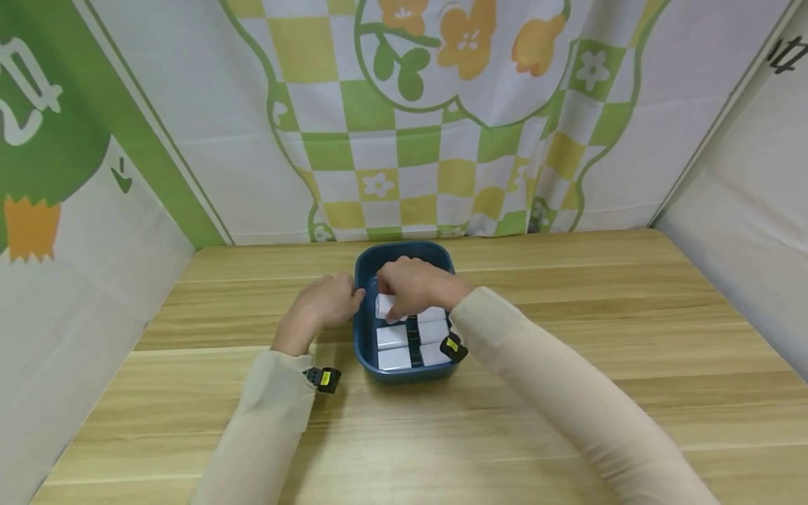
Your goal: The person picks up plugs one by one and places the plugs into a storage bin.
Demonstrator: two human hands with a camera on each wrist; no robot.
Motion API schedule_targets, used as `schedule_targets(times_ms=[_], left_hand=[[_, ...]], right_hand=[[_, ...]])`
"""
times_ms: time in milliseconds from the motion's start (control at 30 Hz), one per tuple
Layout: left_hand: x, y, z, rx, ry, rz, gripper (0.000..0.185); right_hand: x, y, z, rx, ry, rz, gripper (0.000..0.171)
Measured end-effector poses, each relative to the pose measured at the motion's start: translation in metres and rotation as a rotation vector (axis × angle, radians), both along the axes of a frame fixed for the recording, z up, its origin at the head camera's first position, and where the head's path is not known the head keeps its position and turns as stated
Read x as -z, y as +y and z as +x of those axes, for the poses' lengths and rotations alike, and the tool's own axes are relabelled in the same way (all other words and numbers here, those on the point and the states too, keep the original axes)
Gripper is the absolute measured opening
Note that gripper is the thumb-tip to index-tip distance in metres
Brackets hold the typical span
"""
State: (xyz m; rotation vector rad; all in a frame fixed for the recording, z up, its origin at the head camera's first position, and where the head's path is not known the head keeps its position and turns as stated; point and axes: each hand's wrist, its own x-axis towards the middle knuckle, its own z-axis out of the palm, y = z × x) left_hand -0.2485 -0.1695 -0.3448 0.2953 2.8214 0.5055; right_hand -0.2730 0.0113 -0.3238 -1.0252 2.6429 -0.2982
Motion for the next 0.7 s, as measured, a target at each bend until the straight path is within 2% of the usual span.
schedule_targets(times_ms=[400,700], left_hand=[[-0.001,0.001,0.001,-0.002,0.001,-0.012,0.038],[-0.002,0.001,0.001,-0.006,0.004,-0.022,0.038]], right_hand=[[0.008,-0.009,-0.002,0.020,-0.019,0.016,0.025],[0.011,-0.011,-0.005,0.028,-0.033,0.036,0.032]])
